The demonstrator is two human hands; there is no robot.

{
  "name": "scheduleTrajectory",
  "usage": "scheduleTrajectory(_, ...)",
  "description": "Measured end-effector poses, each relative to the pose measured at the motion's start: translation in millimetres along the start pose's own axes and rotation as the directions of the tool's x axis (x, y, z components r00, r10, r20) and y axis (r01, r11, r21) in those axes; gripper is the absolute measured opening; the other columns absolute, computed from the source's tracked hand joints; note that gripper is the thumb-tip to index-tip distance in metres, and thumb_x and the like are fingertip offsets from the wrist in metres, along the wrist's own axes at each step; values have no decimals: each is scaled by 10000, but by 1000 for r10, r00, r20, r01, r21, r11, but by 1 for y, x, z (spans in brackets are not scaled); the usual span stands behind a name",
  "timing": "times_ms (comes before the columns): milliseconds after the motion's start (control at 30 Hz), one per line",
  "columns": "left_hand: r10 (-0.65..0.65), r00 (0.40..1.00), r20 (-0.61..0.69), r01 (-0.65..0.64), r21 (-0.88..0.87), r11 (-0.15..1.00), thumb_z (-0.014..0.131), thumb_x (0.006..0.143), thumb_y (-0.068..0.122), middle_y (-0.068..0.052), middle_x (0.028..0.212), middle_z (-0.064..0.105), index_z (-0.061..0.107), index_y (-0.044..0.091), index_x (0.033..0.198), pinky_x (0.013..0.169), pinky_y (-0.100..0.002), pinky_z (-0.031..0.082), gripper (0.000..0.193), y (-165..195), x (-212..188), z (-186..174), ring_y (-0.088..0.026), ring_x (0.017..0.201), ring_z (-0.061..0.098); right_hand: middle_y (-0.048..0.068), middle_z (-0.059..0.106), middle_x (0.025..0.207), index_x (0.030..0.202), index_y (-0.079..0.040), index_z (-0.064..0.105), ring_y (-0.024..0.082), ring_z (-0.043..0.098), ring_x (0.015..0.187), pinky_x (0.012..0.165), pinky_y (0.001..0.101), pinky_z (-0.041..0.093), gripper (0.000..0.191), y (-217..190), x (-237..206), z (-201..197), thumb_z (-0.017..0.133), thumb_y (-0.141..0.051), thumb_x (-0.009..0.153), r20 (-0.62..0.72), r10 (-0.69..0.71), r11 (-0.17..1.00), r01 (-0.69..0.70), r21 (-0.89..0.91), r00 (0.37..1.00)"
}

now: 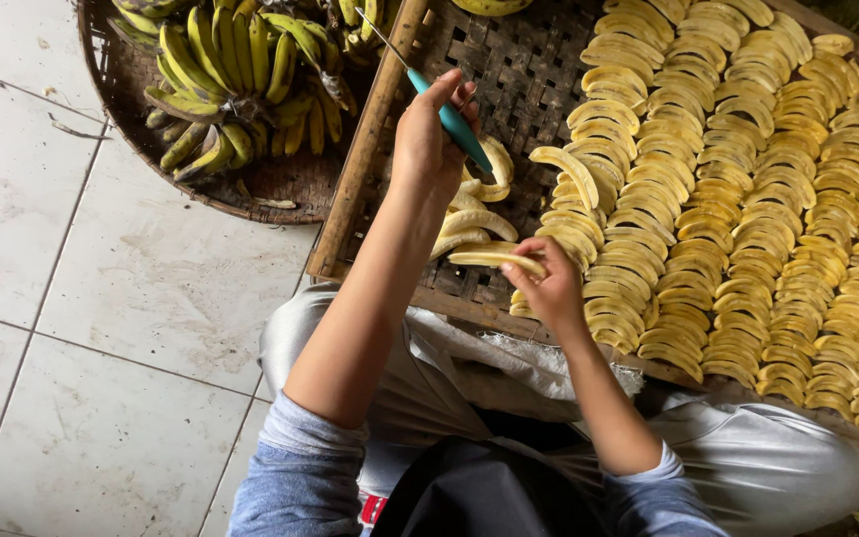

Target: The person sits on the floor with a bamboo tray across their lap, holding a small knife with a teal handle in one hand and a peeled banana in the other. They slice the banana into thin rounds, letting each slice fall onto the tray where rows of previously cut banana slices are laid out, and reach for another banana to continue slicing.

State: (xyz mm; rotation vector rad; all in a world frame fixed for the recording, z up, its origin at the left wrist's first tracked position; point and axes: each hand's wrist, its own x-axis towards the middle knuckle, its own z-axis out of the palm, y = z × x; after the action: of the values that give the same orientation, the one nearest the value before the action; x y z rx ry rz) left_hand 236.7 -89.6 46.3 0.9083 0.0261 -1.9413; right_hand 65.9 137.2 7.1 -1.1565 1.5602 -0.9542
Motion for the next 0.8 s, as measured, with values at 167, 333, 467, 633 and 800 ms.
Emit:
scheduleTrajectory(167, 9, 1000, 10, -9, 4, 1000, 677, 945, 193, -64, 894, 691, 626, 57, 1005, 708, -329, 537, 157, 0, -2, -2, -164, 754, 640, 30, 670, 958, 1098, 5, 608, 116, 699, 914, 805, 246, 608, 233, 23, 2, 14, 743, -59, 918, 256, 151, 987, -159, 13, 955)
scheduleTrajectory(333, 25, 1000, 19, -25, 15, 1000, 665, 944, 200, -57, 887, 691, 631, 62, 1000, 706, -324, 537, 153, 2, -5, -1, -154, 746, 644, 17, 671, 1001, 1226, -43, 651, 95, 659, 958, 828, 254, 584, 305, 13, 10, 5, 709, -86, 930, 428, 222, 974, -182, -132, 876)
scheduleTrajectory(467, 18, 999, 37, -17, -15, 1000, 676, 950, 188, -68, 890, 697, 620, 45, 992, 729, -325, 549, 160, 3, -4, 2, -156, 740, 640, 19, 755, 1022, 1123, -71, 727, 147, 692, 954, 849, 309, 570, 252, -2, 15, 9, 764, -115, 878, 414, 172, 929, -8, -369, 894)
scheduleTrajectory(633, 28, 999, 34, -28, -15, 1000, 670, 945, 190, -67, 892, 700, 633, 46, 1018, 721, -319, 550, 166, 3, -3, 0, -152, 738, 642, 68, 749, 975, 1022, -75, 788, 230, 693, 915, 823, 353, 553, 180, -11, 10, 17, 785, -104, 843, 352, -2, 827, 199, -526, 936)
scheduleTrajectory(800, 32, 998, 54, -30, -39, 999, 671, 941, 188, -63, 885, 692, 639, 52, 1028, 692, -320, 534, 165, 5, -1, -1, -154, 727, 629, 40, 750, 1045, 1060, -93, 773, 204, 715, 896, 811, 342, 581, 165, -21, 15, 17, 717, -99, 905, 282, -39, 810, 196, -553, 959)
